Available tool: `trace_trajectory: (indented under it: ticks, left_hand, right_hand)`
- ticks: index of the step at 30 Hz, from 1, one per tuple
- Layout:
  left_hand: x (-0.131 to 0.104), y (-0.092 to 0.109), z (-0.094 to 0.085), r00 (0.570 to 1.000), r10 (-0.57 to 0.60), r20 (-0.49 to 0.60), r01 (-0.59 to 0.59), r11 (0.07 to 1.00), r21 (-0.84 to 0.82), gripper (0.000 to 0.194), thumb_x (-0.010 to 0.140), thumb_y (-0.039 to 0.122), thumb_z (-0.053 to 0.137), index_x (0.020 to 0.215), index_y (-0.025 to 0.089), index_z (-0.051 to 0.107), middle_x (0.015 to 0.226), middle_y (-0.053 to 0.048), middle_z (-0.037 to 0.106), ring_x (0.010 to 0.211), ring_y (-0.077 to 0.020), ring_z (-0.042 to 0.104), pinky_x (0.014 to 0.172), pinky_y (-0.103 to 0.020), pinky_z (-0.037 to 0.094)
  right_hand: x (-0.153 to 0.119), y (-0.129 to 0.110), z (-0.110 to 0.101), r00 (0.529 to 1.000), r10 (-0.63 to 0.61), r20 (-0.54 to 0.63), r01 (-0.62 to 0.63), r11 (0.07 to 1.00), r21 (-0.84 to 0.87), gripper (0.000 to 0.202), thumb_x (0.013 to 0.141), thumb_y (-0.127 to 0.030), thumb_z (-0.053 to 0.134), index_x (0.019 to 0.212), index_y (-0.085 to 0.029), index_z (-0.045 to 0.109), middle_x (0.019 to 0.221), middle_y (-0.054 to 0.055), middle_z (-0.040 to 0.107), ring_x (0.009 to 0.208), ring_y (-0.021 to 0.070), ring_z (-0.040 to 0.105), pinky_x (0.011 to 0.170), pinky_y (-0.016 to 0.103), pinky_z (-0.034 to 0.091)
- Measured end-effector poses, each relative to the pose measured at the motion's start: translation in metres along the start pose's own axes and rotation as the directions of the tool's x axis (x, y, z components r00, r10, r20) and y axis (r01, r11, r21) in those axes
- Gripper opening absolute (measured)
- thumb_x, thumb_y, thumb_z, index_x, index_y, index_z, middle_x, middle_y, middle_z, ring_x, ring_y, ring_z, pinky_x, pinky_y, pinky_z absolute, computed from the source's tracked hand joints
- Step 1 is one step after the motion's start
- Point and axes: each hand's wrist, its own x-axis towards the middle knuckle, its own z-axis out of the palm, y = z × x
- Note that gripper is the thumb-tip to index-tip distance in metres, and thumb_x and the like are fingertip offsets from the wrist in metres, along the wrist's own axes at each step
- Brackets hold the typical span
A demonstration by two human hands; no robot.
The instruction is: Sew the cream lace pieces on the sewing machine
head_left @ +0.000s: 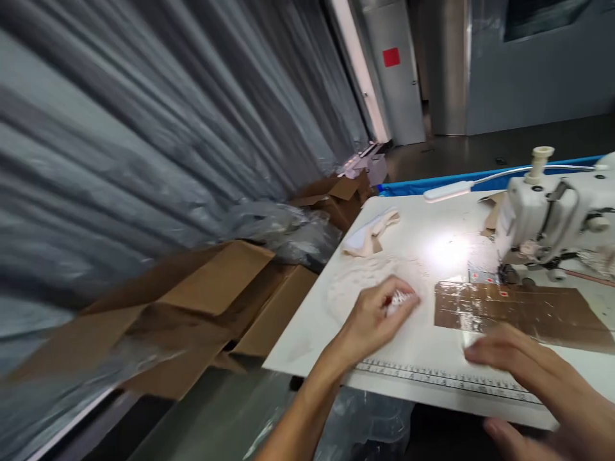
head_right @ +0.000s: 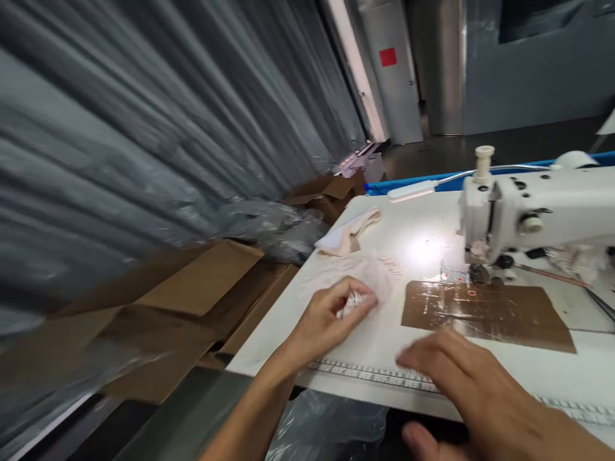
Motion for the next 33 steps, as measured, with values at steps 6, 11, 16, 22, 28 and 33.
trace_trajectory:
  ticks: [6, 11, 16, 22, 28, 33]
  left_hand:
    - [0.008, 0.061, 0.031, 0.826, 0.324, 0.462, -0.170, 0.924, -0.344, 0.016, 0.094, 0.023, 0.057, 0.105, 0.021, 0.068, 0.095, -0.002, 0.076, 0.079, -0.0129, 0.070, 0.073, -0.023, 0.054]
    - [0.033, 0.050, 0.046, 0.898, 0.171, 0.405, -0.073, 0.967, -0.245, 0.025, 0.096, 0.033, 0.051, 0.112, 0.021, 0.066, 0.103, -0.005, 0.074, 0.088, -0.0163, 0.069, 0.076, -0.027, 0.056]
    - [0.053, 0.016, 0.079, 0.928, 0.109, 0.358, -0.119, 0.993, 0.008, 0.029, 0.099, 0.030, 0.043, 0.120, 0.017, 0.058, 0.080, -0.002, 0.071, 0.053, -0.0119, 0.058, 0.052, -0.024, 0.049]
    - [0.067, -0.012, 0.103, 0.822, 0.536, 0.192, -0.566, 0.734, 0.377, 0.021, 0.098, 0.017, 0.045, 0.110, 0.013, 0.062, 0.109, -0.015, 0.070, 0.082, -0.0209, 0.068, 0.063, -0.033, 0.054]
    - [0.059, -0.011, 0.101, 0.651, 0.691, 0.315, -0.741, 0.668, 0.068, 0.025, 0.099, 0.033, 0.054, 0.113, 0.014, 0.063, 0.109, -0.012, 0.072, 0.097, -0.0219, 0.070, 0.080, -0.041, 0.058]
    - [0.055, -0.009, 0.095, 0.728, 0.610, 0.314, -0.649, 0.760, 0.030, 0.031, 0.098, 0.040, 0.054, 0.114, 0.015, 0.064, 0.117, -0.014, 0.069, 0.102, -0.0254, 0.067, 0.084, -0.047, 0.057]
  right_hand:
    - [-0.007, 0.024, -0.012, 0.931, 0.260, 0.256, -0.322, 0.916, 0.242, 0.065, 0.085, -0.043, 0.067, 0.142, -0.019, 0.049, 0.133, 0.015, 0.060, 0.123, 0.0269, 0.056, 0.101, 0.040, 0.049]
    - [-0.025, 0.049, -0.029, 0.777, 0.404, 0.483, -0.619, 0.631, 0.467, 0.041, 0.090, -0.054, 0.054, 0.095, -0.015, 0.067, 0.077, 0.003, 0.064, 0.067, 0.0130, 0.056, 0.059, 0.025, 0.046]
    - [-0.008, 0.087, -0.045, 0.706, 0.638, 0.307, -0.706, 0.607, 0.363, 0.038, 0.085, -0.053, 0.057, 0.089, -0.017, 0.067, 0.066, 0.000, 0.057, 0.056, 0.0116, 0.046, 0.051, 0.025, 0.035]
    - [0.011, 0.100, -0.045, 0.614, 0.790, 0.001, -0.780, 0.606, -0.157, 0.021, 0.087, -0.036, 0.055, 0.089, -0.022, 0.070, 0.067, 0.002, 0.064, 0.060, 0.0173, 0.054, 0.056, 0.029, 0.034]
    - [0.010, 0.101, -0.047, 0.577, 0.816, 0.016, -0.808, 0.574, -0.132, 0.020, 0.085, -0.038, 0.057, 0.086, -0.021, 0.067, 0.071, 0.002, 0.065, 0.063, 0.0177, 0.056, 0.057, 0.030, 0.037]
    - [0.013, 0.095, -0.049, 0.556, 0.830, 0.032, -0.831, 0.556, 0.002, 0.011, 0.080, -0.032, 0.064, 0.080, -0.021, 0.065, 0.060, -0.002, 0.057, 0.055, 0.0138, 0.050, 0.052, 0.028, 0.035]
